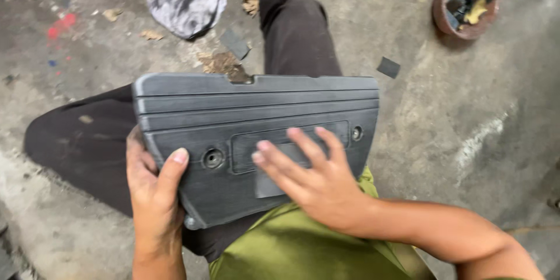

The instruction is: The person sands a large black plastic automotive part with a sanding block, focusing on flat surfaces and recessed areas. They then sand a smaller curved plastic trim piece, working along its edges and contours.

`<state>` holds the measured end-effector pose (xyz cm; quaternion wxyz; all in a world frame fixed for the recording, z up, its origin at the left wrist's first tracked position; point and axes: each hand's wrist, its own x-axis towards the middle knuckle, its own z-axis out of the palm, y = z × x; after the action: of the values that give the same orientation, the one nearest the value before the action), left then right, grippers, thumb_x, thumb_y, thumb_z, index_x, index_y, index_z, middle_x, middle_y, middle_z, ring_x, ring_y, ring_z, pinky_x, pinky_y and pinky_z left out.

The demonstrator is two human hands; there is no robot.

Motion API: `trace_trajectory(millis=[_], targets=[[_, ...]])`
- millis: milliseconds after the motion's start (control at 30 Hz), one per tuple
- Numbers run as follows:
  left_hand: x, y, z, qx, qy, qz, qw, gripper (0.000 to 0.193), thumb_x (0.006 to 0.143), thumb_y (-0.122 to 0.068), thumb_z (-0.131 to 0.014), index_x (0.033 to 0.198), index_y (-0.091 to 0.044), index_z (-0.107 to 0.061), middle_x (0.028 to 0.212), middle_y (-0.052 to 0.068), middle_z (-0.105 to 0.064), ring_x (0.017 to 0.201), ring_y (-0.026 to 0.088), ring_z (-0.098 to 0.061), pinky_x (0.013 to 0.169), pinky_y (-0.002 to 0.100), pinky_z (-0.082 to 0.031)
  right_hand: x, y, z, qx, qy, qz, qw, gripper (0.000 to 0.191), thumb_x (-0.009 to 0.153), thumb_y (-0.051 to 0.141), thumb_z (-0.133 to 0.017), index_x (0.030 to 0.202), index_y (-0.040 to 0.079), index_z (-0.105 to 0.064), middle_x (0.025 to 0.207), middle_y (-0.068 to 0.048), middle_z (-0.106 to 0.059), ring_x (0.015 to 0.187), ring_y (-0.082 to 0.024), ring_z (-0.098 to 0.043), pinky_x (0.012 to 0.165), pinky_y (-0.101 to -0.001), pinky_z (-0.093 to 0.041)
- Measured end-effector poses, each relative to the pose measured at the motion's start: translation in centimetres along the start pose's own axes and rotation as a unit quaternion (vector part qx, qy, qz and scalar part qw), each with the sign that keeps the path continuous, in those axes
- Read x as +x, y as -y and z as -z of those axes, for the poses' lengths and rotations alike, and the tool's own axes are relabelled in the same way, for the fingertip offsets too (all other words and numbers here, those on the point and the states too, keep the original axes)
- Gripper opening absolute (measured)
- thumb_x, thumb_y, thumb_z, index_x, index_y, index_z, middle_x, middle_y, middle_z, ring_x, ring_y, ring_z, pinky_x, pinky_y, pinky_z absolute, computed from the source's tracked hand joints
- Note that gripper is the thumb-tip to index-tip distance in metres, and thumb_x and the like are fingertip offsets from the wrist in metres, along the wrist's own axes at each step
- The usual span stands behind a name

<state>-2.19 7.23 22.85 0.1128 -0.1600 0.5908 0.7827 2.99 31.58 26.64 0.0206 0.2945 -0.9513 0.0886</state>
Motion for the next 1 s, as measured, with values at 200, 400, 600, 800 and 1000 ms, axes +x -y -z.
trace_trajectory(millis=[200,400,600,800,1000], targets=[[-0.6,-2.0,-1.5,-0.013,0.002,-0.019,1.000,0.069,0.089,-0.010,-0.070,0.150,0.005,-0.041,0.133,0.015,-0.062,0.122,0.022,-0.062,0.113,0.036,-0.048,-1.0,-2.0,2.7,0.005,-0.010,-0.002,1.000,0.049,0.099,0.020,-0.059,0.148,0.018,-0.061,0.156,-0.001,-0.050,0.134,-0.030,-0.047,0.115,-0.0565,-0.035],[-0.8,-1.2,-2.2,-0.018,-0.022,-0.028,0.999,0.068,0.090,-0.013,-0.071,0.150,0.005,-0.043,0.135,0.012,-0.062,0.125,0.019,-0.061,0.115,0.033,-0.046,-3.3,-4.0,2.6,0.036,0.013,-0.032,0.999,0.053,0.091,0.016,-0.062,0.144,0.015,-0.061,0.152,-0.003,-0.052,0.132,-0.034,-0.047,0.110,-0.0577,-0.035],[-0.9,-0.3,-0.4,-0.026,-0.001,-0.029,0.999,0.062,0.092,-0.013,-0.071,0.147,0.006,-0.047,0.132,0.015,-0.063,0.121,0.021,-0.062,0.112,0.035,-0.048,-5.8,-3.3,0.4,0.047,0.015,-0.024,0.999,0.059,0.089,0.008,-0.061,0.148,0.013,-0.057,0.155,-0.005,-0.051,0.136,-0.033,-0.047,0.112,-0.0567,-0.035],[-0.8,-1.0,0.5,-0.057,-0.011,-0.046,0.997,0.069,0.089,-0.020,-0.073,0.147,0.007,-0.047,0.131,0.017,-0.062,0.118,0.023,-0.062,0.113,0.036,-0.049,-12.5,-10.8,3.0,0.263,0.038,-0.267,0.926,0.066,0.082,-0.008,-0.049,0.147,0.006,-0.050,0.153,-0.016,-0.050,0.142,-0.038,-0.048,0.117,-0.0548,-0.037],[-2.7,-1.0,-0.5,-0.055,-0.003,-0.071,0.996,0.078,0.085,-0.025,-0.078,0.148,0.006,-0.045,0.135,0.016,-0.060,0.120,0.024,-0.059,0.114,0.035,-0.048,-15.3,-10.3,6.0,0.749,-0.126,-0.346,0.550,0.040,0.106,0.013,-0.046,0.141,-0.008,-0.049,0.148,-0.033,-0.052,0.132,-0.043,-0.059,0.115,-0.0571,-0.044]])
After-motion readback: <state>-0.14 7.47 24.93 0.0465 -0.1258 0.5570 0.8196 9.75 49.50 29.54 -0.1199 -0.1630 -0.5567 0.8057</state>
